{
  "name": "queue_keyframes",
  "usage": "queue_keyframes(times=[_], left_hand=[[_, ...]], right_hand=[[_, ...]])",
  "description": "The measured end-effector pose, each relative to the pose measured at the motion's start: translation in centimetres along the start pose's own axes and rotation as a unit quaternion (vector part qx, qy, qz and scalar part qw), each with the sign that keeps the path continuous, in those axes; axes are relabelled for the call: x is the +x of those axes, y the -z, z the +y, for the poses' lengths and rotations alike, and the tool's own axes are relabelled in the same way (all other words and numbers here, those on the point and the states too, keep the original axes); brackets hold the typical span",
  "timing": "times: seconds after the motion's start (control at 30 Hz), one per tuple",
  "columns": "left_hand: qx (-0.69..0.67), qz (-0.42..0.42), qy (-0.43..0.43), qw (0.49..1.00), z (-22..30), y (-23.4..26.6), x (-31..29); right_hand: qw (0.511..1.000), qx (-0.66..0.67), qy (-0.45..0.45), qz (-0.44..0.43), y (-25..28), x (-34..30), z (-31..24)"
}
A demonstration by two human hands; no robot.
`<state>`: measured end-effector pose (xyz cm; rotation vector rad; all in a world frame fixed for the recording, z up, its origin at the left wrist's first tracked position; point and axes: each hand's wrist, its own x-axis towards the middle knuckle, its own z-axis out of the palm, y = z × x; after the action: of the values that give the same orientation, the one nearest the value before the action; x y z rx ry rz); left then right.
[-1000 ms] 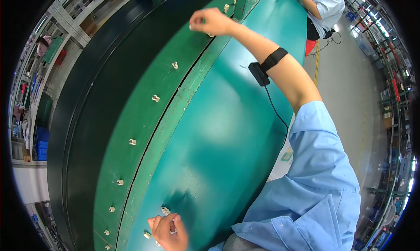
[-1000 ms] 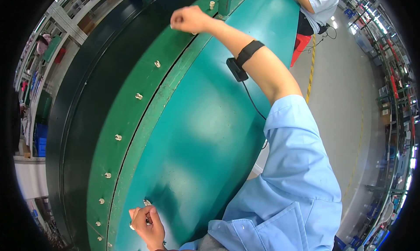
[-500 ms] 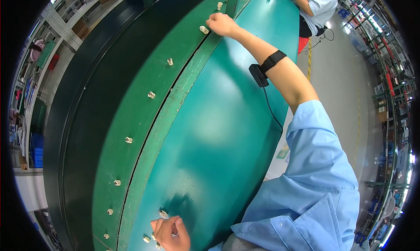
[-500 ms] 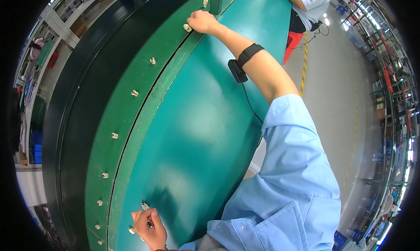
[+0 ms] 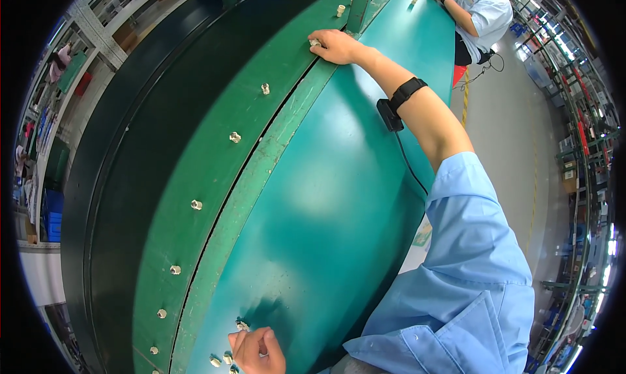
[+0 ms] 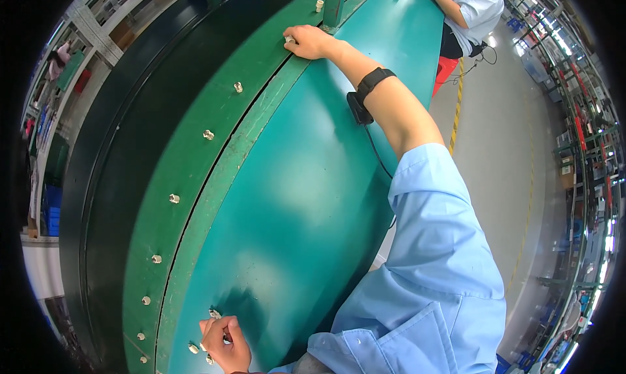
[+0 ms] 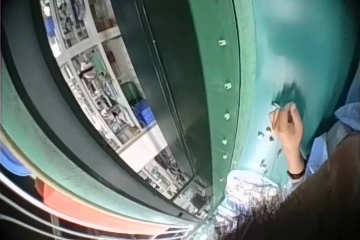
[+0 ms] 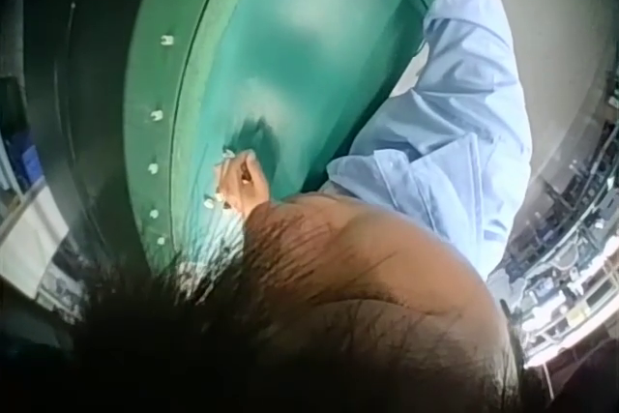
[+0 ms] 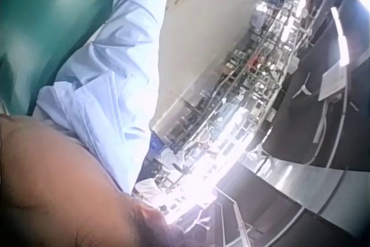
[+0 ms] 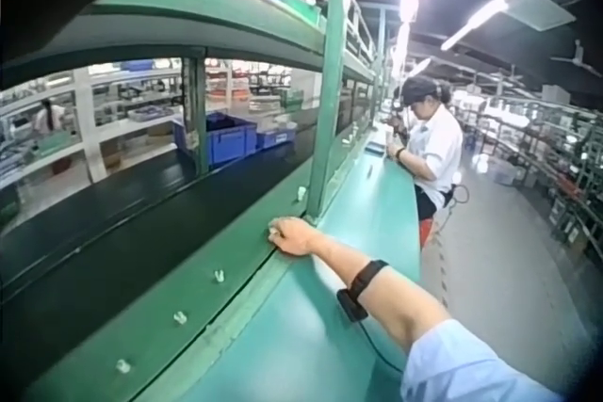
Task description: The person picks up a white plastic component and a metal insert, fits them together by hand, and places the assembly onto the green workbench. They repeat this process, occasionally reaching into a plastic bag to retrieve more components.
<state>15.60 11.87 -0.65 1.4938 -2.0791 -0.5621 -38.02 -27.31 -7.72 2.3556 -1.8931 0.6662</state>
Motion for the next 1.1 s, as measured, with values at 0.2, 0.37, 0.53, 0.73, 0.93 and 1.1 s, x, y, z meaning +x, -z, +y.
queue_keyframes(times=[0.2, 0.37, 0.53, 0.73, 0.93, 1.1], left_hand=[[-0.017, 0.004, -0.001, 1.000, 0.1, -1.0, 0.2], [-0.017, 0.017, -0.001, 1.000, 0.4, -1.4, 0.7], [-0.028, 0.009, -0.009, 1.000, 0.6, -1.6, 1.3], [-0.036, 0.001, -0.011, 0.999, 1.1, -1.5, 1.7], [-0.048, 0.002, -0.019, 0.999, 1.2, -1.7, 1.7], [-0.066, -0.006, 0.015, 0.998, 1.5, -1.4, 0.7]], right_hand=[[0.984, 0.121, -0.110, -0.068, 0.9, 2.5, 2.1], [0.979, 0.124, -0.127, -0.101, 0.8, 3.5, 0.9], [0.993, 0.057, -0.071, -0.078, 1.1, 3.2, 1.8], [0.993, -0.020, -0.099, -0.059, 1.8, 3.3, 1.1], [0.995, -0.036, 0.005, 0.091, 3.0, 2.3, -1.6], [0.996, 0.025, 0.089, -0.017, 0.5, 0.9, -10.6]])
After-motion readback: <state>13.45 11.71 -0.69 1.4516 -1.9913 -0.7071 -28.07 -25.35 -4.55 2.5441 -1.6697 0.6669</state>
